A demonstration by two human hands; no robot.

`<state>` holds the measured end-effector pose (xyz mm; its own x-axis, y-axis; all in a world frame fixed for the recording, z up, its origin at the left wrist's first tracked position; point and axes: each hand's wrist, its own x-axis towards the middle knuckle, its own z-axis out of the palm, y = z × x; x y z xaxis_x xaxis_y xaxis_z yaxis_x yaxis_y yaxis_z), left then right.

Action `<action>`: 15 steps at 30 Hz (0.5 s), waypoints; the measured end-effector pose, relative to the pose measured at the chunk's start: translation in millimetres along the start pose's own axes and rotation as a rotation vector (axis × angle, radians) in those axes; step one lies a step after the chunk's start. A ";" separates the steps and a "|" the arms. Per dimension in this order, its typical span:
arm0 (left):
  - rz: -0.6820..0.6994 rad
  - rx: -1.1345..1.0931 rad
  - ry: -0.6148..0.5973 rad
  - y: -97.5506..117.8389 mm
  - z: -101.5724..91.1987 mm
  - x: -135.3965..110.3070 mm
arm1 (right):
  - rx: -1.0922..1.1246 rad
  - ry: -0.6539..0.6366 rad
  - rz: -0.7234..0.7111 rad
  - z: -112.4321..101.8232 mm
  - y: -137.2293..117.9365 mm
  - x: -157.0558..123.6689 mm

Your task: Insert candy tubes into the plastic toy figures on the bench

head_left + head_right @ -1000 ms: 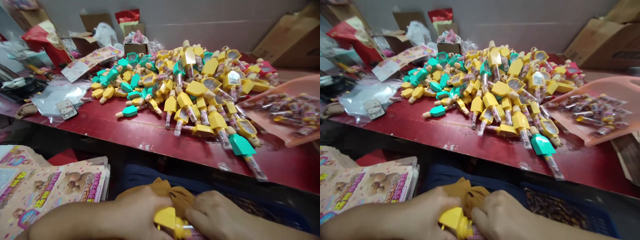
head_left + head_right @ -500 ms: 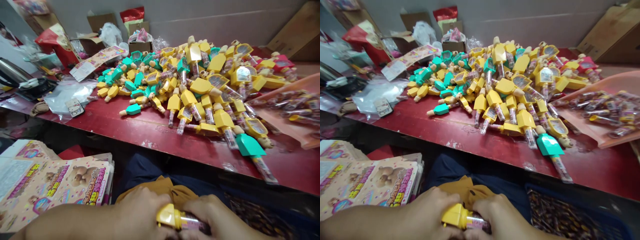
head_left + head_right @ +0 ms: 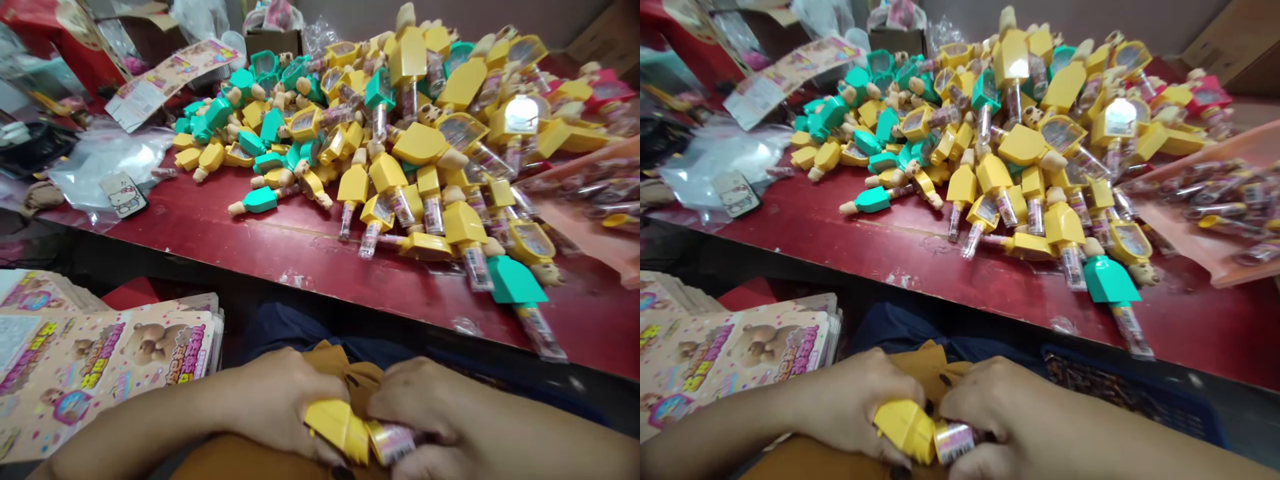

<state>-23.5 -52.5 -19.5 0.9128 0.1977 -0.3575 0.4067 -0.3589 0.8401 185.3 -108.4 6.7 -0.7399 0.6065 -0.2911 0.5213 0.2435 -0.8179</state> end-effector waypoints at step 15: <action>-0.135 0.323 0.086 -12.4 0.2 16.0 | 0.286 0.163 0.402 11.2 15.2 13.2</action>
<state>-13.9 -45.1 -35.7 0.8493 0.3337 -0.4091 0.5265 -0.5917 0.6104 178.7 -105.2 -15.1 -0.4170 0.7251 -0.5480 0.5971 -0.2360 -0.7667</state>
